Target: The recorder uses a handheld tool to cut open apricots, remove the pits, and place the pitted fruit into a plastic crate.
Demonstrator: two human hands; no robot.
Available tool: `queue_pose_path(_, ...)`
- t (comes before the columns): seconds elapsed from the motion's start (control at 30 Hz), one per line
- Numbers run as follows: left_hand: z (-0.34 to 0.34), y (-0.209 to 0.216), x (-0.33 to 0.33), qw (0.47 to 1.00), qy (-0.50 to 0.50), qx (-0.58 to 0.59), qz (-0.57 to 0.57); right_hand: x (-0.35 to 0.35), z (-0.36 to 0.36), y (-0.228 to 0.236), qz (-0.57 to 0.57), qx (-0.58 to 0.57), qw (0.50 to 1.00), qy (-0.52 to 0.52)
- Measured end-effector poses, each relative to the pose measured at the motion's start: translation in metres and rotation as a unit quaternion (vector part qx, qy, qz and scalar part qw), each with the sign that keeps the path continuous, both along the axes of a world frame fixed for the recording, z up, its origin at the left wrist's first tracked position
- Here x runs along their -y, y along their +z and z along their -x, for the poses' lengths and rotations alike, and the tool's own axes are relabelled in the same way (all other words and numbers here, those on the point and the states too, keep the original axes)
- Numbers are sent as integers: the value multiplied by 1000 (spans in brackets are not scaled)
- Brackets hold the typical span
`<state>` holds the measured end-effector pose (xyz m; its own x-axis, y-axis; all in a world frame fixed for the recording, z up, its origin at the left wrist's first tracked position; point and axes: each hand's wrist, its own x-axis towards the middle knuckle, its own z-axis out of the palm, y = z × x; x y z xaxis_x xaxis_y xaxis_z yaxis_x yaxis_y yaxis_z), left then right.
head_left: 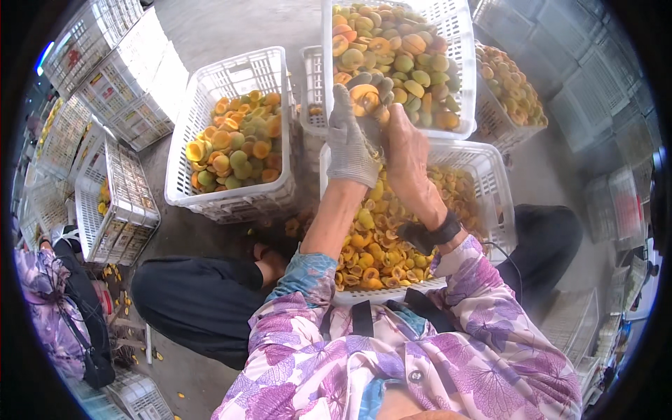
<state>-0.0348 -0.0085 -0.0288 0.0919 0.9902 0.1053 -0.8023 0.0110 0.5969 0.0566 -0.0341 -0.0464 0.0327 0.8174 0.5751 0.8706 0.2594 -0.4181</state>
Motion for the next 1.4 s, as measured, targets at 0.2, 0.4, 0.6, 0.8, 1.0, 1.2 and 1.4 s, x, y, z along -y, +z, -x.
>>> queue_pose_path(0.2,-4,-9,-1,997,39,-61,-34,-10,-23,-2,16,-14,994,111)
queue_pose_path(0.4,0,5,9,995,0,-67,-78,3,-55,66,478,-358,766,237)
queue_pose_path(0.6,23,-2,-23,939,-155,-190,-242,4,-73,79,516,-262,777,248)
queue_pose_path(0.8,11,-4,-14,980,-89,-98,150,3,-52,75,527,-36,821,218)
queue_pose_path(1.0,1,-5,-3,983,-157,89,37,6,-58,80,671,-212,648,290)
queue_pose_path(1.2,25,-24,-16,998,-49,-9,32,4,-69,59,313,231,854,346)
queue_pose_path(1.4,149,-68,-78,896,-44,441,16,-31,-99,5,290,294,862,295)
